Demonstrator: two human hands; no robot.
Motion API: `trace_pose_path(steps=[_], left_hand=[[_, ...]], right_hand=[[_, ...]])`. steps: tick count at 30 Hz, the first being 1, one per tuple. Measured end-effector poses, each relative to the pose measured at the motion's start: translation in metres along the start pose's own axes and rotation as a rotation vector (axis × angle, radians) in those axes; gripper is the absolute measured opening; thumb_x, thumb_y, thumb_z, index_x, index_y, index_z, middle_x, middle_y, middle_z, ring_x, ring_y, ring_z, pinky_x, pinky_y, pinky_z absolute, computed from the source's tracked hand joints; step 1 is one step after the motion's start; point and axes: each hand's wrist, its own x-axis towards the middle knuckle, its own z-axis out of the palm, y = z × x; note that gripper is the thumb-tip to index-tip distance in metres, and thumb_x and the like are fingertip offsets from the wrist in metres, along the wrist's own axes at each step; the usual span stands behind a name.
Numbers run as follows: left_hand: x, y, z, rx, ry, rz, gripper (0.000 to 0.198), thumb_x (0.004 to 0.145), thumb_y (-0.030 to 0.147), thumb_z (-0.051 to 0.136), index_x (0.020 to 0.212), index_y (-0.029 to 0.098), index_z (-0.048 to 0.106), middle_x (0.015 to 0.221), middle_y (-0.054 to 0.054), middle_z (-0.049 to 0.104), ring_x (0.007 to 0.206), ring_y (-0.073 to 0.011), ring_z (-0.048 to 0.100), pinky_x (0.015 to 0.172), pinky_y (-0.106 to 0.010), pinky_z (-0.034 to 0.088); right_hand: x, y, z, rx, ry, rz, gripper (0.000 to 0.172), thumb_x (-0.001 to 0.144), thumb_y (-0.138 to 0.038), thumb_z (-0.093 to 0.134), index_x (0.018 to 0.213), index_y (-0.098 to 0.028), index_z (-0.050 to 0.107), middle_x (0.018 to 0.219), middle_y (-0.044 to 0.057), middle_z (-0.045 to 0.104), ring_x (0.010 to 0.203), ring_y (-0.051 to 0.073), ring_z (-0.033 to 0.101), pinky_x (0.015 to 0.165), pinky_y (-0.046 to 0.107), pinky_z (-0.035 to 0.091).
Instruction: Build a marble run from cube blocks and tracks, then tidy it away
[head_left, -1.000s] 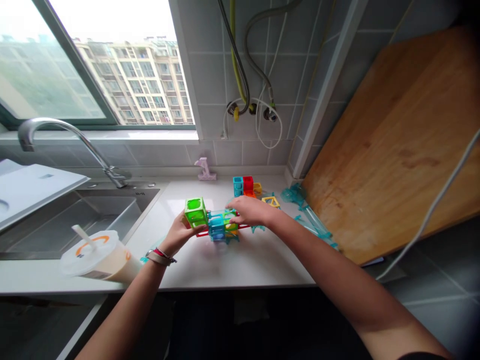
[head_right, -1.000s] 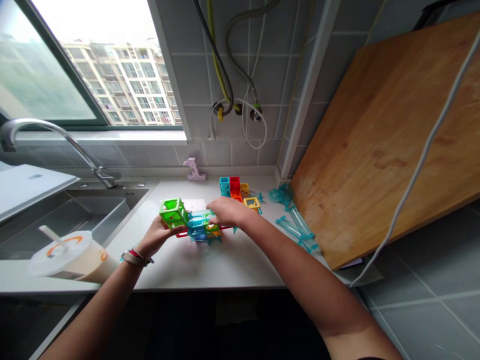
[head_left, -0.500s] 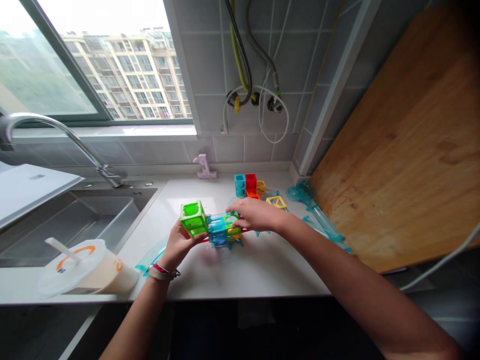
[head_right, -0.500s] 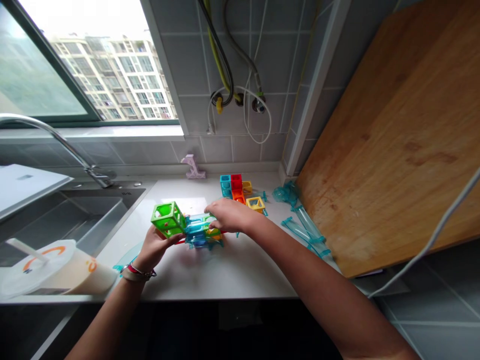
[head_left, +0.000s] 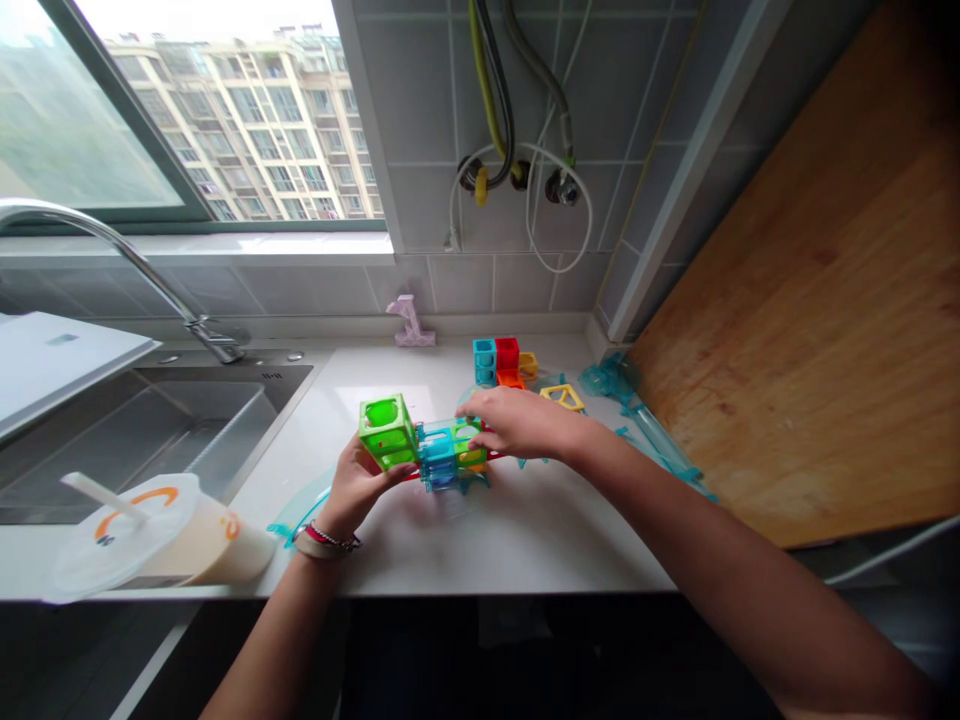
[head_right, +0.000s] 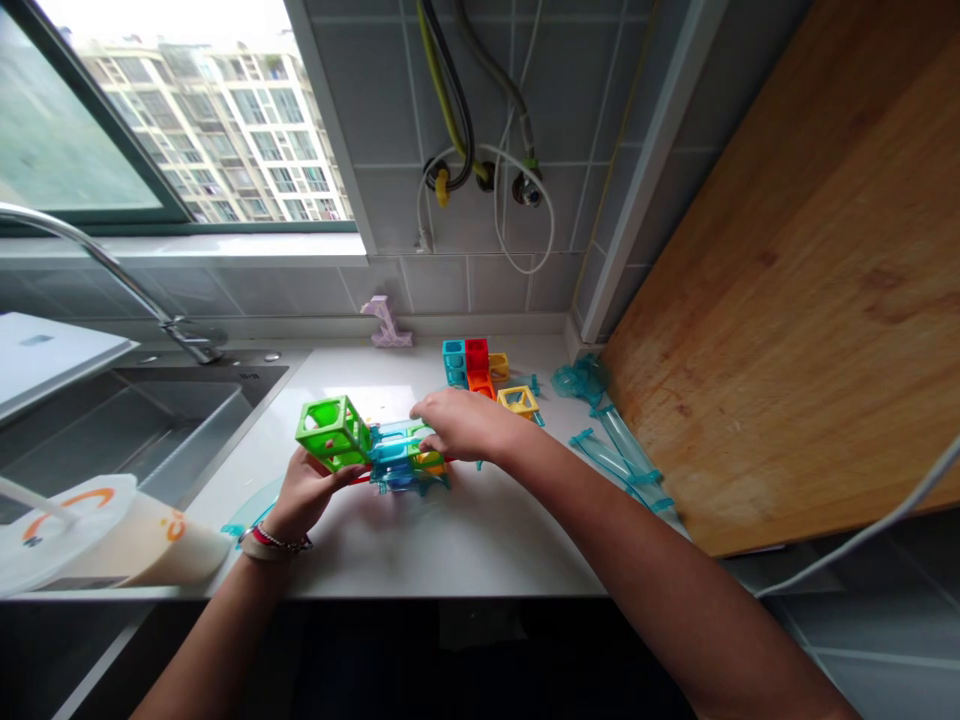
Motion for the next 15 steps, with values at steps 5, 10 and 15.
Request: trace_pose_path(steps=[5,10,15], left_hand=[[0.0,0.0,0.0,0.039,-0.007,0.032,0.063,0.067,0.033,0.095,0.119,0.015,0.066,0.127,-0.018,0.074,0.113,-0.0391,0.072,0.092,-0.05,0.064],[0.0,-0.002,0.001,-0.001,-0.013,0.009,0.066,0.069,0.031,0.094,0.126,0.014,0.065,0.133,-0.02,0.07,0.118,-0.0397,0.07,0.091,-0.049,0.065],[0.0,-0.003,0.001,0.008,-0.006,-0.006,0.068,0.068,0.035,0.094,0.127,0.015,0.066,0.134,-0.02,0.07,0.117,-0.041,0.07,0.092,-0.051,0.064]], right_hand=[[-0.001,-0.002,-0.003,0.004,-0.021,0.017,0.034,0.091,-0.025,0.073,0.124,-0.019,0.069,0.122,0.012,0.073,0.114,0.026,0.067,0.087,0.029,0.048],[-0.005,-0.002,-0.01,-0.019,-0.047,0.059,0.034,0.091,-0.025,0.073,0.124,-0.019,0.069,0.124,0.012,0.072,0.114,0.027,0.067,0.083,0.028,0.047],[-0.005,-0.001,-0.01,-0.011,-0.043,0.047,0.035,0.091,-0.026,0.073,0.125,-0.017,0.069,0.125,0.012,0.072,0.115,0.027,0.067,0.084,0.029,0.047]])
